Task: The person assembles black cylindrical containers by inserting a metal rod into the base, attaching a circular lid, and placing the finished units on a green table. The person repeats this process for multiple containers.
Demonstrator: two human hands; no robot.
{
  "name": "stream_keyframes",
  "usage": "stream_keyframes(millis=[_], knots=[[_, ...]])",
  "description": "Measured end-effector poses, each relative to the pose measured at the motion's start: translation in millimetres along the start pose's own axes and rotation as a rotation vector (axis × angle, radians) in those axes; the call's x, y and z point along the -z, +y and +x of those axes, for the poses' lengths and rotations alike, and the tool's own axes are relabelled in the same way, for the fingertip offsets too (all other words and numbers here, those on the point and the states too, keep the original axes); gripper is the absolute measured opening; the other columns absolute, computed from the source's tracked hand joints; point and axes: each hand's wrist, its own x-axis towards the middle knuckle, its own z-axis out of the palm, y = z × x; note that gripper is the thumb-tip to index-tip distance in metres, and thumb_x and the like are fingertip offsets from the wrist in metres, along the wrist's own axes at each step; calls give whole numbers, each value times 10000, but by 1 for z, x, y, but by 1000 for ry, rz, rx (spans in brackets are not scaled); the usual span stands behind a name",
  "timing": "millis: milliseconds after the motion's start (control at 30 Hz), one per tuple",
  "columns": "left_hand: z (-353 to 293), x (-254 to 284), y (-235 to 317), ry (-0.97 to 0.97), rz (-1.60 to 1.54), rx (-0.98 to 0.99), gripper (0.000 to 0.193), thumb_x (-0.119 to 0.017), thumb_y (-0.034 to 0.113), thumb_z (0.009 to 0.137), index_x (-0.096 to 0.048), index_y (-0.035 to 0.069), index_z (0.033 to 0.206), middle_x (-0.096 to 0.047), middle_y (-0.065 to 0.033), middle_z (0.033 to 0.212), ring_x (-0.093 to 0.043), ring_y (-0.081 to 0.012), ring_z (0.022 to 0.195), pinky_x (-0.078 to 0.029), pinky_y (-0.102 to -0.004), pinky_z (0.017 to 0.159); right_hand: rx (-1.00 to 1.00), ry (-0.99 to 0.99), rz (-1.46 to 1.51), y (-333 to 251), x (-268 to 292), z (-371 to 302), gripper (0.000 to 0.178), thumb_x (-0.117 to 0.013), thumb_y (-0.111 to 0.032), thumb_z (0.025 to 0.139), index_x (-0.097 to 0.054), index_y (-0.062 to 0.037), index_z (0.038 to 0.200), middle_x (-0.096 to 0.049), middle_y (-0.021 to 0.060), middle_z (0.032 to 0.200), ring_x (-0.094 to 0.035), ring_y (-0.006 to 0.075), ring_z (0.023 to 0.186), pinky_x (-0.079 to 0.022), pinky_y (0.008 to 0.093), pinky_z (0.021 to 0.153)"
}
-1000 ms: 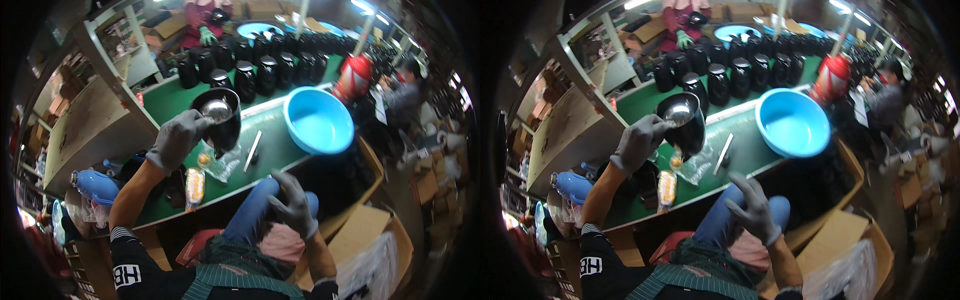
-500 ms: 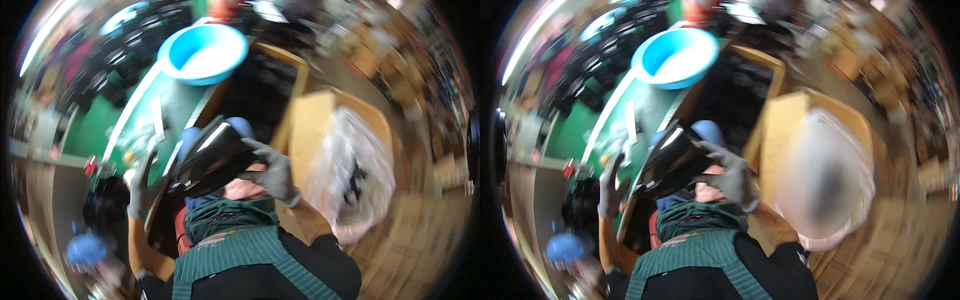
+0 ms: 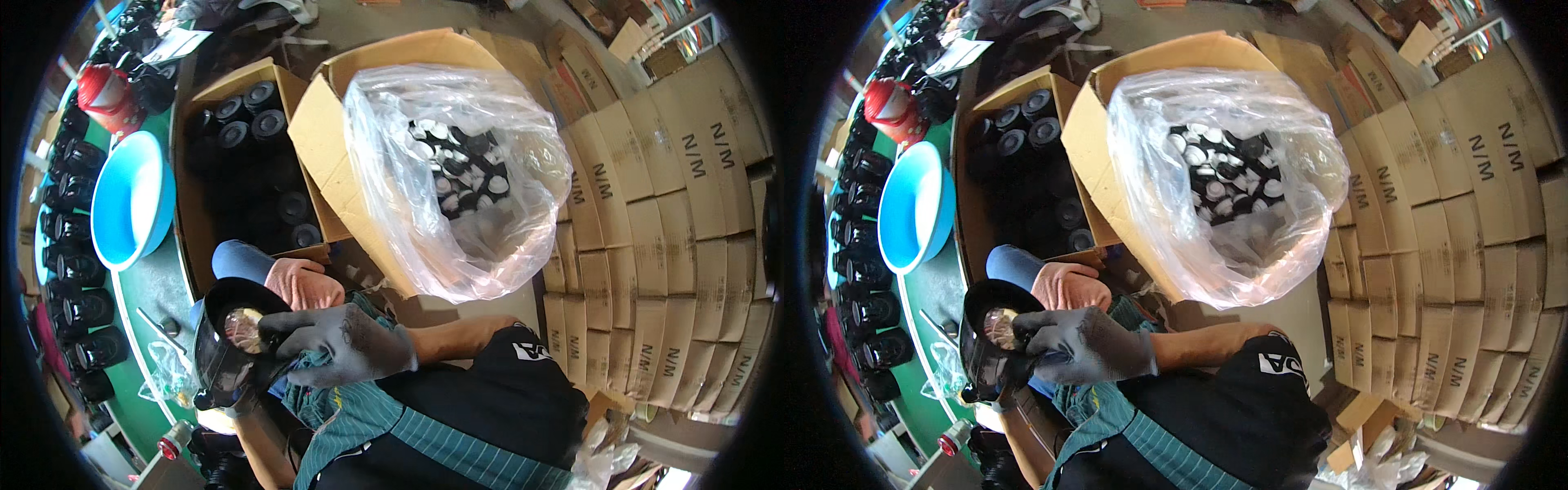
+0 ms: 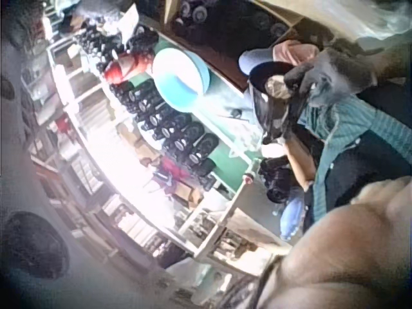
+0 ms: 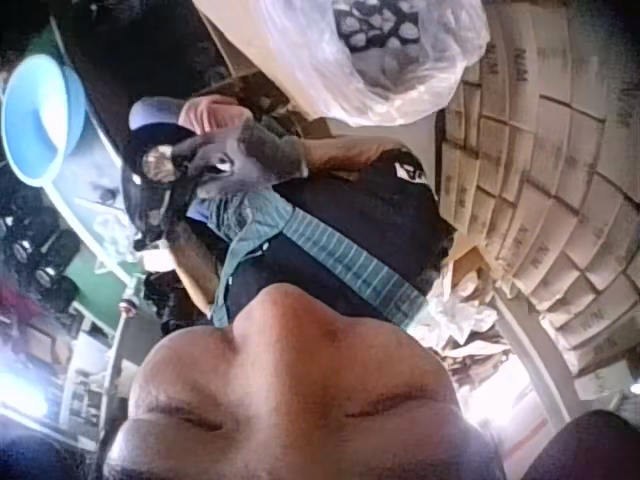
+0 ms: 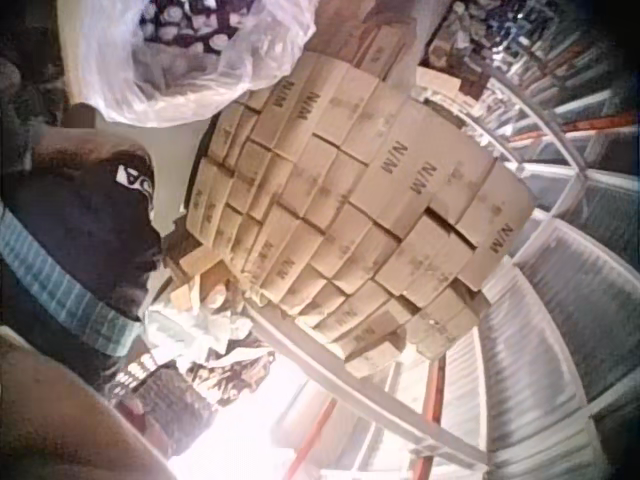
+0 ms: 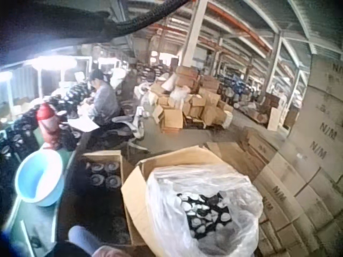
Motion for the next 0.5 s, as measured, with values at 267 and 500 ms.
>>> stream_keyframes(millis=[267, 500], knots=[[-41, 64, -16, 227, -127, 60, 727, -638, -45, 930, -424, -9, 1624, -554, -195, 1569, -562, -287, 1439, -443, -413, 1220, -423, 907, 242, 39, 192, -51, 244, -625, -199, 1060, -695, -12, 1199, -744, 113, 1125, -722, 185, 966, -583, 318, 827], [-75, 101, -31, 353, -286, 93, 696, -606, -12, 968, -407, 1, 1634, -527, -196, 1593, -550, -294, 1453, -444, -425, 1227, -248, 471, -65, 72, 62, 23, 253, -637, -165, 1092, -715, 19, 1246, -762, 155, 1188, -737, 258, 1107, -573, 366, 977]])
